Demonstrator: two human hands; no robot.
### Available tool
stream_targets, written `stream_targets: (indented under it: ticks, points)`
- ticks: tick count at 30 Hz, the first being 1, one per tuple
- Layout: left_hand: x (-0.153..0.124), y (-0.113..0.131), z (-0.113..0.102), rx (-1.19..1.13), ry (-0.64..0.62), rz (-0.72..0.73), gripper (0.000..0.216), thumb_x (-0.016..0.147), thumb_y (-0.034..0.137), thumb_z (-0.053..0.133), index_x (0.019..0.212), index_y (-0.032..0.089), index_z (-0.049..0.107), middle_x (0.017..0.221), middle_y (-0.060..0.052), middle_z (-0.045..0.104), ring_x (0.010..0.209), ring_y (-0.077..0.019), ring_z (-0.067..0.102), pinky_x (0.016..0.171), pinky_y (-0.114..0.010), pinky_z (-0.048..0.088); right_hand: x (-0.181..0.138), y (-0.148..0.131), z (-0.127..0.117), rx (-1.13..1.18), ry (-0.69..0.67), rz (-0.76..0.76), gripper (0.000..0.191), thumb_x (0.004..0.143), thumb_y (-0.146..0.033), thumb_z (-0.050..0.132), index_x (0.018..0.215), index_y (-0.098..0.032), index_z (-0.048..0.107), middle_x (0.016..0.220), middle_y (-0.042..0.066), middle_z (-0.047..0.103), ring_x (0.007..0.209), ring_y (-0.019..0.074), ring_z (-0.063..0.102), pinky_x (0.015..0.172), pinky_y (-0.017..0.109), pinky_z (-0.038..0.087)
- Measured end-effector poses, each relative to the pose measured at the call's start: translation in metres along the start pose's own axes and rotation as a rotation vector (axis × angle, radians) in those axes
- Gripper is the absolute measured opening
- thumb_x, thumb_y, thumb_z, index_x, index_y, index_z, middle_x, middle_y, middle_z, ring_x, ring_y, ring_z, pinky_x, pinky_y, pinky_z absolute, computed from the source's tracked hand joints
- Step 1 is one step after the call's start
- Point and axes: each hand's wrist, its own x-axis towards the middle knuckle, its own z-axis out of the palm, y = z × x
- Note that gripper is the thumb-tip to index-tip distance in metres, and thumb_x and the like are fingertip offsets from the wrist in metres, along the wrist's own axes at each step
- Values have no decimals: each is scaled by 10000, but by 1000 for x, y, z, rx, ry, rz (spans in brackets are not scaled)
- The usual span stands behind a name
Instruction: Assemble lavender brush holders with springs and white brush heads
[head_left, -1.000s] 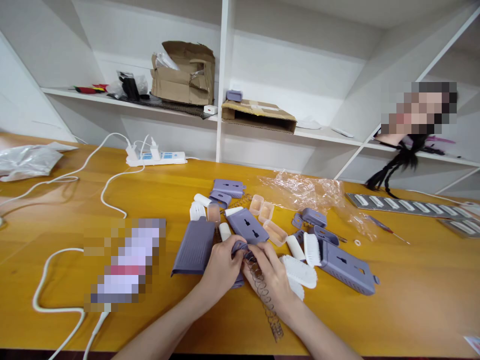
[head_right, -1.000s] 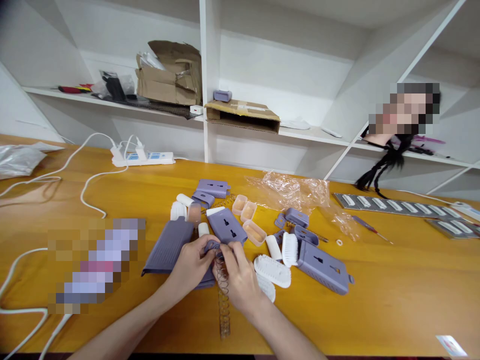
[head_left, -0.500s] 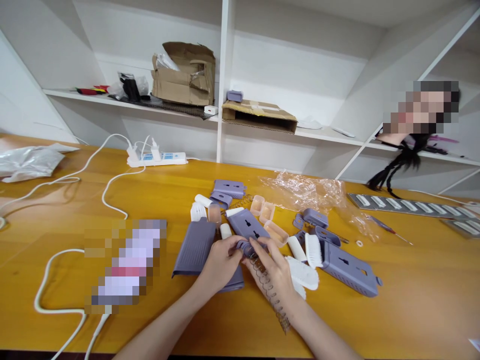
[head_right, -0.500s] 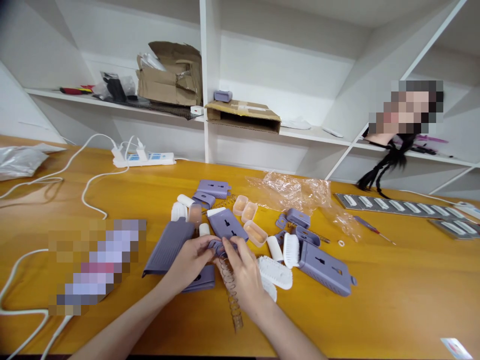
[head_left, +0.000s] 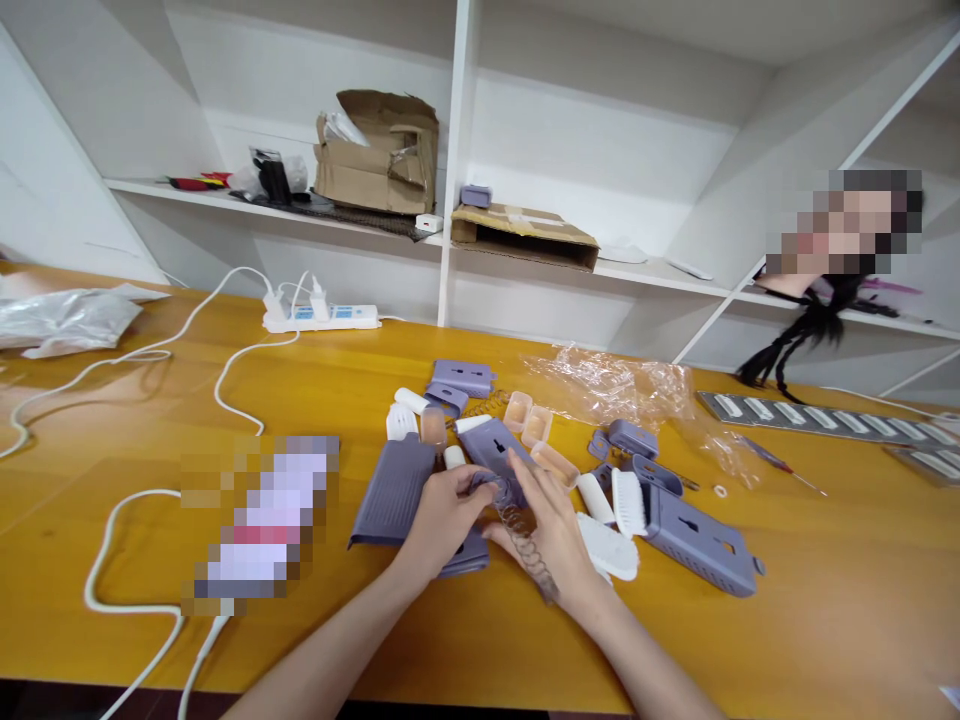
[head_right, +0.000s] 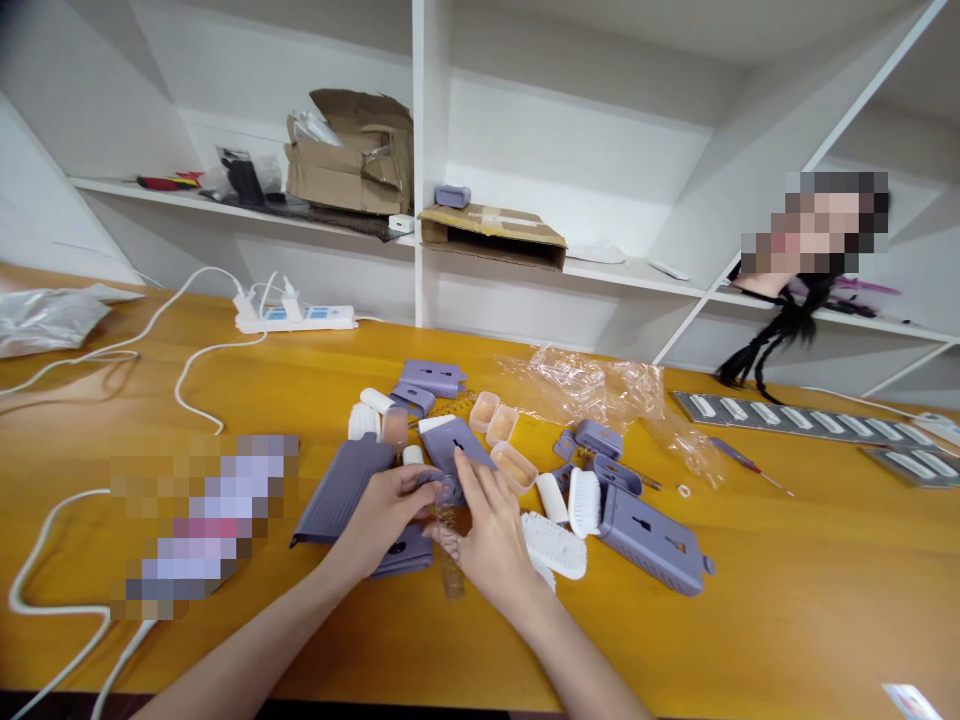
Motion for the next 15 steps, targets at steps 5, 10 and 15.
stream_targets:
  ticks: [5,10,15]
  points:
    - [2,3,-2,-117,17,-67,256,659,314,633,835,128,624,771,-49,676,722,-163,619,687,-269,459,5,-1,-8,283,-36,157,467,753,-138,584,1204,-253,543,1059,62,602,917,192,584,689,295,504]
    - [2,7,-3,-203,-38,-199,235,671,316,630,829,142,635,707,-9,653,622,-94,585,610,-208,410,6,4,-4,486,-13,221,325,753,-178,608,1073,-230,635,908,46,616,803,169,597,647,282,496]
    - [2,8,-5,-267,-25,-251,295,656,301,647,909,150,631,738,-9,657,590,-81,584,616,-206,414,6,1,-5,414,12,176,384,690,-173,671,1067,-226,621,972,46,634,897,190,595,789,337,485]
